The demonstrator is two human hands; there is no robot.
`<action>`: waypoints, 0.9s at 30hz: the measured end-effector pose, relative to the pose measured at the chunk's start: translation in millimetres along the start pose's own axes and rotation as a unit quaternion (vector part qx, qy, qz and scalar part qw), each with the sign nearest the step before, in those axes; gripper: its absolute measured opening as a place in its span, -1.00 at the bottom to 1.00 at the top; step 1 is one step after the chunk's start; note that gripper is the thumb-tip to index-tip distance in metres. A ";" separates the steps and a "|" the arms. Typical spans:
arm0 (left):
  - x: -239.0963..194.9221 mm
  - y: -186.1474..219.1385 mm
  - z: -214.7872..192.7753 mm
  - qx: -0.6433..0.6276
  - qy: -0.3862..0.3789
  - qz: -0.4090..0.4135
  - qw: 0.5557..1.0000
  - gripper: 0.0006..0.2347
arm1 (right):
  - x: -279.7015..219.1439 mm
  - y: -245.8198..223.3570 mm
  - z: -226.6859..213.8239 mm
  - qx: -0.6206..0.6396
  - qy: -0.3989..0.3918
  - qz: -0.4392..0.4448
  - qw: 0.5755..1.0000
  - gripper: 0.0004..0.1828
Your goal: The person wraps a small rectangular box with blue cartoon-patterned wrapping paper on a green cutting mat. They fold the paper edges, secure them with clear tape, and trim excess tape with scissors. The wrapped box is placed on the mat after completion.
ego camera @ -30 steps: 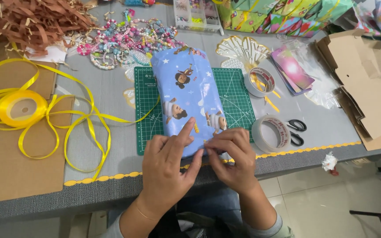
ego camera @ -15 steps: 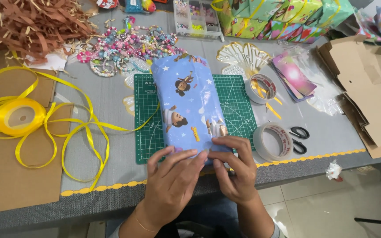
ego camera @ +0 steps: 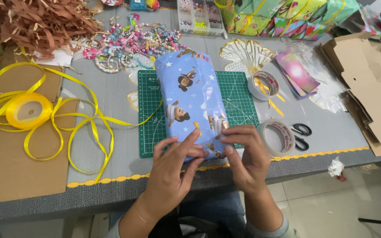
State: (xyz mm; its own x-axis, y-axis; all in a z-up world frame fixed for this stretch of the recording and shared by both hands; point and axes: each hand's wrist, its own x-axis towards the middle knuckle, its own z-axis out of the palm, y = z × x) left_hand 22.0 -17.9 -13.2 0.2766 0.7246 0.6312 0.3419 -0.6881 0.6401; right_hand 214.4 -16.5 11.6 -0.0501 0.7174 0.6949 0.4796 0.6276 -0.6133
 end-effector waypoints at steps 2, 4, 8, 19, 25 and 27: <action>-0.7 -0.3 -0.4 0.006 -0.008 -0.004 1.000 -0.50 | 16.7 -9.9 -5.0 -0.003 -0.011 0.002 1.000 -0.89; -1.4 -0.6 -0.2 0.010 -0.015 -0.007 1.000 -0.49 | 33.3 -16.9 -9.3 -0.008 -0.022 0.003 1.000 -0.92; -0.4 -2.3 0.3 0.017 -0.018 0.000 1.000 -0.48 | 57.6 -20.0 -11.7 -0.021 -0.134 -0.002 0.991 -0.82; 1.9 0.3 -2.3 0.010 -0.023 0.001 1.000 -0.49 | 59.7 -14.5 -2.7 0.028 -0.158 0.022 0.987 -0.95; -1.6 -3.3 3.2 -0.034 -0.002 -0.035 0.999 -0.34 | 54.5 -20.2 -13.9 0.005 -0.147 0.030 0.989 -0.90; -1.1 -2.2 2.2 -0.047 -0.001 -0.031 0.998 -0.34 | 53.1 -22.8 -21.1 -0.004 -0.152 0.049 0.987 -0.90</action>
State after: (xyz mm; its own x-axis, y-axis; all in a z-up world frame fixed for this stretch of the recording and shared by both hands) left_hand 23.0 -17.1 -16.3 0.2589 0.7658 0.5886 0.2724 -0.6425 0.7162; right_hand 219.3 0.9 70.4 -0.2621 0.8331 0.4871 0.5027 0.5487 -0.6680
